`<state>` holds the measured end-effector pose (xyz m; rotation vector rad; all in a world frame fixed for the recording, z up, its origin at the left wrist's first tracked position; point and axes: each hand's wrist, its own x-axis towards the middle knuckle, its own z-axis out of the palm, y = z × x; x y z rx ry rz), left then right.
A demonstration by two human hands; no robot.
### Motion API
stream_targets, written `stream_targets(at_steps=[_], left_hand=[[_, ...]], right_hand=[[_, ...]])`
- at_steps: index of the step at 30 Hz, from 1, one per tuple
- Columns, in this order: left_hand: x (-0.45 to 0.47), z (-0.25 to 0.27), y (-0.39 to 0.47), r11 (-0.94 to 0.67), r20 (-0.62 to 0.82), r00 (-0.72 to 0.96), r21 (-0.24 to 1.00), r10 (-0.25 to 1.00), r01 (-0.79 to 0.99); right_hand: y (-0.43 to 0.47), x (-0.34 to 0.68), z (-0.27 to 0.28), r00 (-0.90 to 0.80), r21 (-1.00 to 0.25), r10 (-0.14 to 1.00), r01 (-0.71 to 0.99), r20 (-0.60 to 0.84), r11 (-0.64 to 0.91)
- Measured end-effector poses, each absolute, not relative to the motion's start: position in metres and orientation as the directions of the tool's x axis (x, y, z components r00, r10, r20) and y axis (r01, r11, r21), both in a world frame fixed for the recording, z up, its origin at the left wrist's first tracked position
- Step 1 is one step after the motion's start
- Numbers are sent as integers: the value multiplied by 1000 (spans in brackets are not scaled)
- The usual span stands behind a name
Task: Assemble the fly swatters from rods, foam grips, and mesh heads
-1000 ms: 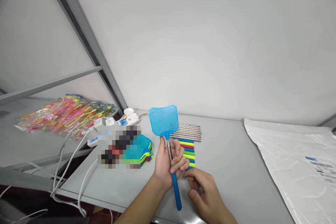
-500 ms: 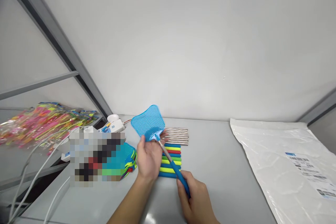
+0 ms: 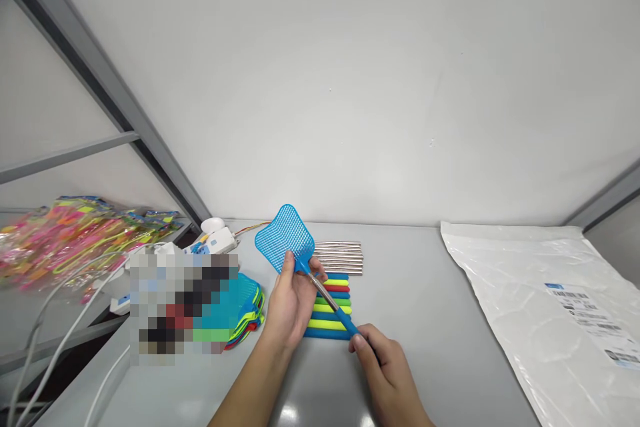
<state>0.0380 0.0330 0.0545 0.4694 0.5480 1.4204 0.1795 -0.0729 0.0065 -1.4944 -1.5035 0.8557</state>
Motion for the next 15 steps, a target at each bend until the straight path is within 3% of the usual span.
stream_targets(at_steps=[5, 10, 12, 15], left_hand=[[39, 48, 34, 145, -67, 141, 730, 988, -668], [44, 43, 26, 156, -27, 369, 933, 929, -324], [47, 44, 20, 156, -22, 472, 956, 882, -248], [51, 43, 13, 144, -31, 526, 974, 850, -176]], right_hand=[[-72, 186, 5, -50, -849, 996, 522, 73, 88], [-86, 199, -17, -30, -515, 918, 820, 394, 248], [-92, 214, -25, 37, -429, 888, 884, 458, 184], [-94, 241, -29, 228, -380, 889, 922, 398, -66]])
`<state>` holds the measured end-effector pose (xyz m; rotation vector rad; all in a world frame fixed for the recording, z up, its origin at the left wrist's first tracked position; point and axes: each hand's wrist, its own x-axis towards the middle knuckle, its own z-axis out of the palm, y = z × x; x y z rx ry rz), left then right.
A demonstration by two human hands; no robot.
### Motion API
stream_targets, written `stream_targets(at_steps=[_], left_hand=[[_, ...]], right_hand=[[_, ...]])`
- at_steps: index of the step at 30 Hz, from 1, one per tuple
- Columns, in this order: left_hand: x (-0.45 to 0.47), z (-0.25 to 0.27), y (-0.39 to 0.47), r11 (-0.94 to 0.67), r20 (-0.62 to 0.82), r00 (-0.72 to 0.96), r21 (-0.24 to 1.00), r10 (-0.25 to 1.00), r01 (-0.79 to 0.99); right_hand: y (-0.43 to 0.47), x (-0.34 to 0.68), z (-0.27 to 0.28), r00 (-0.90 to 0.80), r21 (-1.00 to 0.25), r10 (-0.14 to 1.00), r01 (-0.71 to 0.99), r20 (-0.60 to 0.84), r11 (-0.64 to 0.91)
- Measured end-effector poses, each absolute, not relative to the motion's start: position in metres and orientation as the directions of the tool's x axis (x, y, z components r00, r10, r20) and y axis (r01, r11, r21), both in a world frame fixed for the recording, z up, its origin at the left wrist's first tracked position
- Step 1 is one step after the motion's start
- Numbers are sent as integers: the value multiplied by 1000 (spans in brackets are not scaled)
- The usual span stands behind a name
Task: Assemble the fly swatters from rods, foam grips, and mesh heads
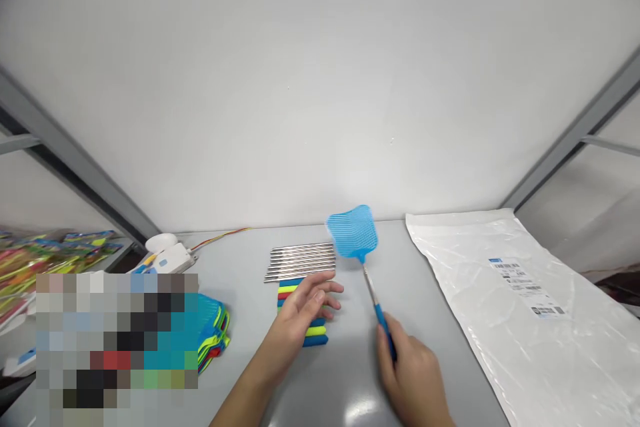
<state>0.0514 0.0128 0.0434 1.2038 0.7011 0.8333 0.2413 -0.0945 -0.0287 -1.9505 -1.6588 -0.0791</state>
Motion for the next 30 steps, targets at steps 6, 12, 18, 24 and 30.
stream_targets(at_steps=[6, 12, 18, 24, 30], left_hand=[[59, 32, 6, -294, 220, 415, 948, 883, 122], [64, 26, -1, -501, 290, 565, 826, 772, 260], [67, 25, -6, -582, 323, 618, 765, 717, 277], [43, 22, -7, -583, 394, 516, 764, 761, 276], [-7, 11, -15, -544, 397, 403, 752, 824, 372]], right_hand=[[-80, 266, -17, 417, -267, 895, 891, 158, -367], [-71, 258, -14, 413, -237, 905, 893, 98, -382], [-71, 257, -14, 417, -247, 904, 890, 100, -383], [-76, 261, -9, 453, -398, 883, 838, 125, -373], [-85, 251, -13, 326, -475, 888, 868, 325, -145]])
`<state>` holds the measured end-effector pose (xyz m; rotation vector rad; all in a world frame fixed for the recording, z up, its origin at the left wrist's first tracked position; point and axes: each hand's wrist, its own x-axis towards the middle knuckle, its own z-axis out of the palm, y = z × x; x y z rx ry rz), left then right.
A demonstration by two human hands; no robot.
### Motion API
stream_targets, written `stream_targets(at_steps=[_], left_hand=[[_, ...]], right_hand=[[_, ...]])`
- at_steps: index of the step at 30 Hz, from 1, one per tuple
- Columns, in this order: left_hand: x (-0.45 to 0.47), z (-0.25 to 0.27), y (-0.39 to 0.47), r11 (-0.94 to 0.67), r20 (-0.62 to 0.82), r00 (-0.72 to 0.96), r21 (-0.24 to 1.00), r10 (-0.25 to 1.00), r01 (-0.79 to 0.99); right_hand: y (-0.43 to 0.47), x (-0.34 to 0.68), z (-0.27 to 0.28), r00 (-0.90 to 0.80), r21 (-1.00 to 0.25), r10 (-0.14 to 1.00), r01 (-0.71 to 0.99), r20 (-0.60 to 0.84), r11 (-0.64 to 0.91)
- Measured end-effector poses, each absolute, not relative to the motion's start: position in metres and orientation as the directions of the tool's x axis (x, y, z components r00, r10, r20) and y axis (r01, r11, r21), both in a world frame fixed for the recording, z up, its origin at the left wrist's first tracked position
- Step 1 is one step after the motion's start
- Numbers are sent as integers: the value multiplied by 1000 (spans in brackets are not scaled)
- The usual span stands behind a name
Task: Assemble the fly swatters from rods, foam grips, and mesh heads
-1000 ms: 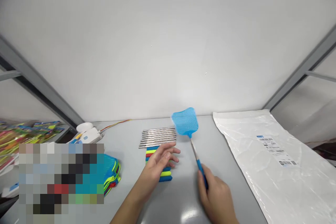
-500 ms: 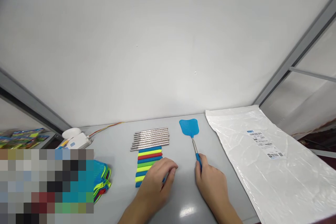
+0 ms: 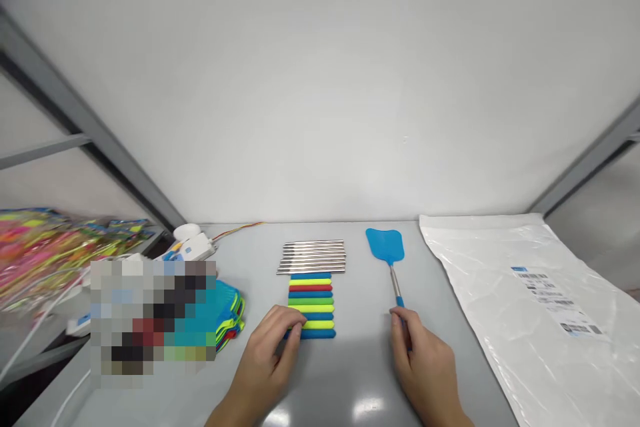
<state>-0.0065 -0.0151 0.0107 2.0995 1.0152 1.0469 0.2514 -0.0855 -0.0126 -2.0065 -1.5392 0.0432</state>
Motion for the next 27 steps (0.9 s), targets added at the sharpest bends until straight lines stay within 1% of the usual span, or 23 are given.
stream_targets(at_steps=[2, 3, 4, 6, 10, 13, 16, 19, 21, 27], left_hand=[[-18, 10, -20, -528, 388, 382, 752, 839, 396], [-21, 10, -23, -520, 386, 371, 754, 845, 401], [-23, 11, -26, -513, 386, 358, 757, 850, 404], [-25, 13, -29, -503, 386, 337, 758, 859, 415], [-23, 18, -33, -498, 363, 350, 723, 863, 479], [-23, 17, -34, -502, 336, 380, 676, 862, 539], [-22, 12, -34, -502, 336, 375, 637, 864, 585], [-21, 5, -33, -495, 338, 361, 599, 869, 630], [-20, 1, -32, -490, 326, 367, 576, 872, 654], [-22, -4, -30, -505, 299, 409, 560, 862, 657]], right_hand=[[-76, 245, -7, 166, -427, 919, 904, 358, 3], [-67, 242, -2, 77, -397, 933, 915, 352, 74], [-55, 237, 4, 8, -364, 941, 923, 339, 124], [-24, 226, 18, -105, -307, 960, 933, 261, 185], [52, 194, 39, -200, -253, 961, 936, 190, 245], [104, 172, 38, -253, -263, 950, 919, 183, 295], [139, 158, 30, -308, -287, 941, 897, 139, 336], [158, 155, 22, -354, -300, 932, 884, 74, 359], [164, 155, 20, -375, -301, 925, 878, 55, 374], [164, 160, 21, -422, -304, 903, 853, 75, 424]])
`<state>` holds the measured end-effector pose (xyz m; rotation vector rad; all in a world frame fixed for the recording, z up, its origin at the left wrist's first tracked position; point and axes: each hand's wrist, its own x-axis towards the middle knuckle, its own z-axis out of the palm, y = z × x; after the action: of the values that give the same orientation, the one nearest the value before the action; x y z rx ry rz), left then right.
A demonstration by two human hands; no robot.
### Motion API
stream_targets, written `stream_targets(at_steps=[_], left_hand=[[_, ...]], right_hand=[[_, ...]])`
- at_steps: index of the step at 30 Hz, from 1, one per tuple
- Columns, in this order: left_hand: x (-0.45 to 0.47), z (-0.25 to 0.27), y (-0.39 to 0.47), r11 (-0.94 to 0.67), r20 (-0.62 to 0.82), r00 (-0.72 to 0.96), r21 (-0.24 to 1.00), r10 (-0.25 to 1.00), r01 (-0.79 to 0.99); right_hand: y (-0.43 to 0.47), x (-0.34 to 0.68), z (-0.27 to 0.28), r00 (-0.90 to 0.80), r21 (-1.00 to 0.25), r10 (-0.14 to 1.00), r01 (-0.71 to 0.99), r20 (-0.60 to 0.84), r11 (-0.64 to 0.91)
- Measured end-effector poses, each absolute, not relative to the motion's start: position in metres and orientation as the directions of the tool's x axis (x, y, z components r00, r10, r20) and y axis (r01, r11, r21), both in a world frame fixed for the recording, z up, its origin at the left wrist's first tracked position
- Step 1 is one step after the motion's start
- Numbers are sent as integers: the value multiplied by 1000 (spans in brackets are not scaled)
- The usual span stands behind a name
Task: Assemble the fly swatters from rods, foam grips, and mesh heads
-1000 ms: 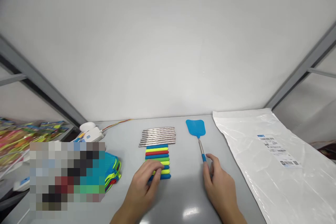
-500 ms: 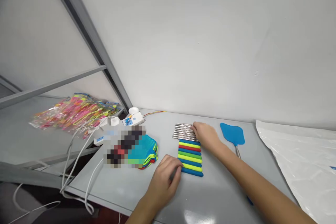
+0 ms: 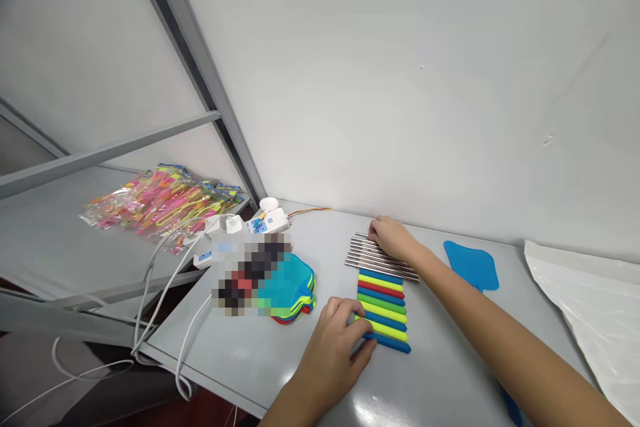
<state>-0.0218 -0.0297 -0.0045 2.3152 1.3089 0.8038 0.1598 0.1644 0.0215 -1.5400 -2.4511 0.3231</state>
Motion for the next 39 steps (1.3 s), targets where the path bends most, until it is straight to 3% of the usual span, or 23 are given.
stream_targets(at_steps=[4, 10, 14, 17, 20, 27, 33, 39], left_hand=[[-23, -4, -29, -495, 272, 419, 577, 866, 650], [-23, 2, -29, -510, 274, 439, 586, 856, 629], [-24, 5, -31, -555, 339, 449, 616, 827, 559], [-24, 4, -33, -581, 410, 417, 642, 811, 500], [-22, 4, -35, -582, 446, 379, 677, 811, 450], [-15, 6, -43, -586, 503, 303, 725, 810, 361], [-7, 7, -43, -620, 522, 343, 710, 781, 332], [0, 7, -38, -662, 510, 431, 650, 745, 374]], right_hand=[[157, 165, 33, -353, -349, 924, 855, 148, 383], [106, 182, 63, -171, -442, 889, 818, 425, 369], [49, 188, 66, 77, -678, 789, 566, 610, 469], [14, 183, 59, 227, -841, 815, 247, 533, 481], [-9, 171, 54, 249, -905, 885, -61, 394, 420], [-32, 149, 79, 182, -751, 958, -596, 219, 285], [-34, 139, 106, 157, -666, 970, -706, 185, 241], [-39, 132, 104, 86, -767, 968, -595, 235, 239]])
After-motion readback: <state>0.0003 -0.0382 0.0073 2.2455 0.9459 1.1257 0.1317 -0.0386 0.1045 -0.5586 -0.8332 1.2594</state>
